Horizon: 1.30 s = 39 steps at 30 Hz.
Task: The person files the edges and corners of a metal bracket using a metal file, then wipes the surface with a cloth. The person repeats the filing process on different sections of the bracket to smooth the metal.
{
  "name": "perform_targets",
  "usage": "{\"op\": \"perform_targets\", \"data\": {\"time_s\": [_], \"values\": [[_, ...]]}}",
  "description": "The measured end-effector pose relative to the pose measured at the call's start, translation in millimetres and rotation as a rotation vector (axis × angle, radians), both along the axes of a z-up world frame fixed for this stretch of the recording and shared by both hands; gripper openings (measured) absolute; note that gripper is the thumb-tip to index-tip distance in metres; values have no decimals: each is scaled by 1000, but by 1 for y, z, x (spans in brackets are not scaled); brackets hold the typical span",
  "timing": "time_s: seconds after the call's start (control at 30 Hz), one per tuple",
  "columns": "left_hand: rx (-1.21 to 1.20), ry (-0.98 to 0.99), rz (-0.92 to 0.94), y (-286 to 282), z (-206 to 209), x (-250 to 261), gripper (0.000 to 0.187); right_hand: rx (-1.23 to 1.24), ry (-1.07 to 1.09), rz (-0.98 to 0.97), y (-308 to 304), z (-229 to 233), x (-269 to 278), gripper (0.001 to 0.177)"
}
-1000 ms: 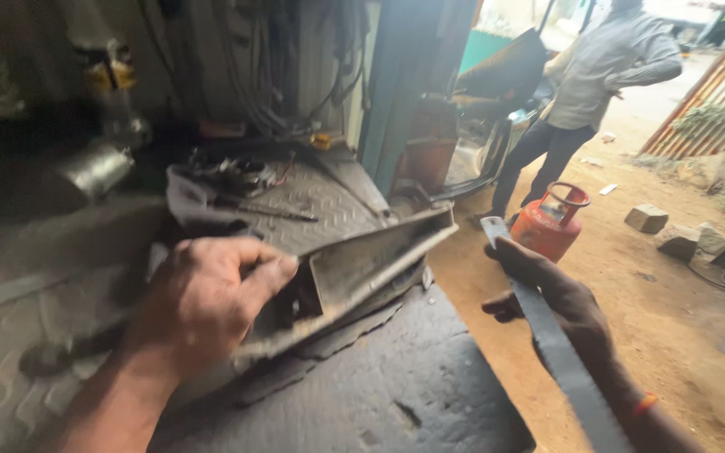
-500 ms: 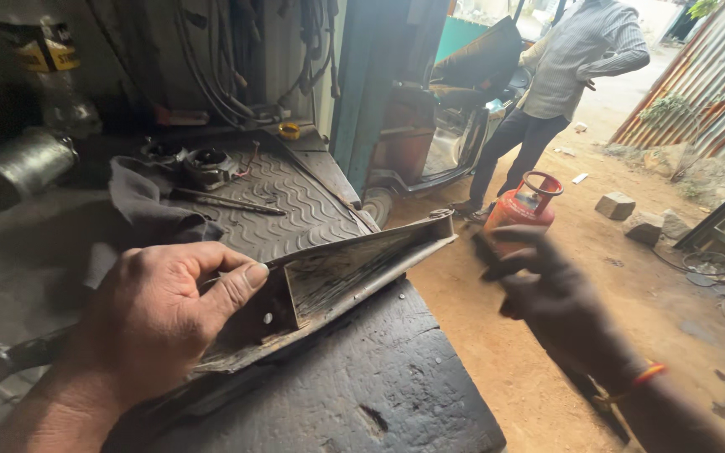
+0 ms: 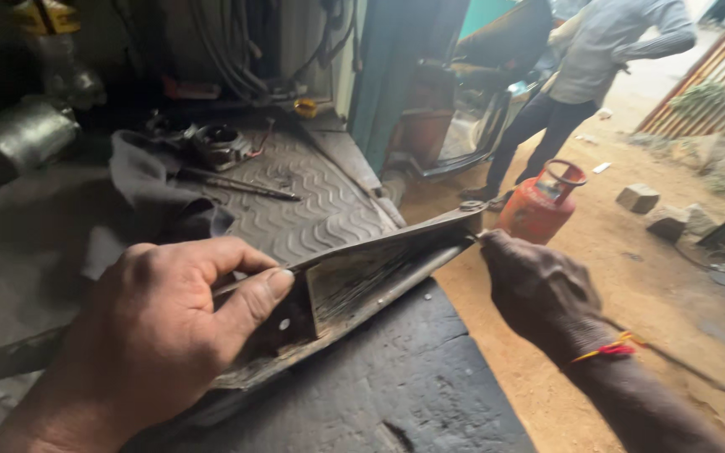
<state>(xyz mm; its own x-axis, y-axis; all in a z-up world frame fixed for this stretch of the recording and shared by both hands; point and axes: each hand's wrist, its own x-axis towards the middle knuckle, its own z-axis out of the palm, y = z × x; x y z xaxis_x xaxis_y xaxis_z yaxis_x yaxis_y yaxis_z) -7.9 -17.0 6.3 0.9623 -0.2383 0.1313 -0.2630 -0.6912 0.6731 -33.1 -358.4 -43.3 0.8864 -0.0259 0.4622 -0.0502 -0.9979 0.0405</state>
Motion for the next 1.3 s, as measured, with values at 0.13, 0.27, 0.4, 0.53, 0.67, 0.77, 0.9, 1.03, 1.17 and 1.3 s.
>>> {"op": "perform_targets", "data": {"time_s": [0.13,0.27,0.4,0.53,0.67,0.77,0.9,1.03,1.17,1.3], "values": [[122,144,65,-8,14,-6,27,-101,150,-75,11,16,-1,16],[193,186,123,-12,23,-11,27,-132,212,-52,23,23,-12,15],[104,58,64,-7,8,-8,30,-107,94,282,35,22,-38,5],[67,-27,51,-3,-3,-4,30,-89,116,507,46,18,-52,14],[-44,-140,-7,0,-4,-4,29,-122,63,379,32,23,-25,9],[19,4,44,2,2,-2,27,-147,42,360,16,31,-20,5],[-7,24,36,-1,1,-3,28,-315,73,134,-6,36,-12,11],[-15,-50,14,-2,2,-5,30,-448,-156,248,-15,36,4,16],[55,3,44,-4,3,-6,33,-440,-14,151,-9,29,16,18],[61,1,42,-6,8,-9,33,-451,96,115,0,31,14,30]]}}
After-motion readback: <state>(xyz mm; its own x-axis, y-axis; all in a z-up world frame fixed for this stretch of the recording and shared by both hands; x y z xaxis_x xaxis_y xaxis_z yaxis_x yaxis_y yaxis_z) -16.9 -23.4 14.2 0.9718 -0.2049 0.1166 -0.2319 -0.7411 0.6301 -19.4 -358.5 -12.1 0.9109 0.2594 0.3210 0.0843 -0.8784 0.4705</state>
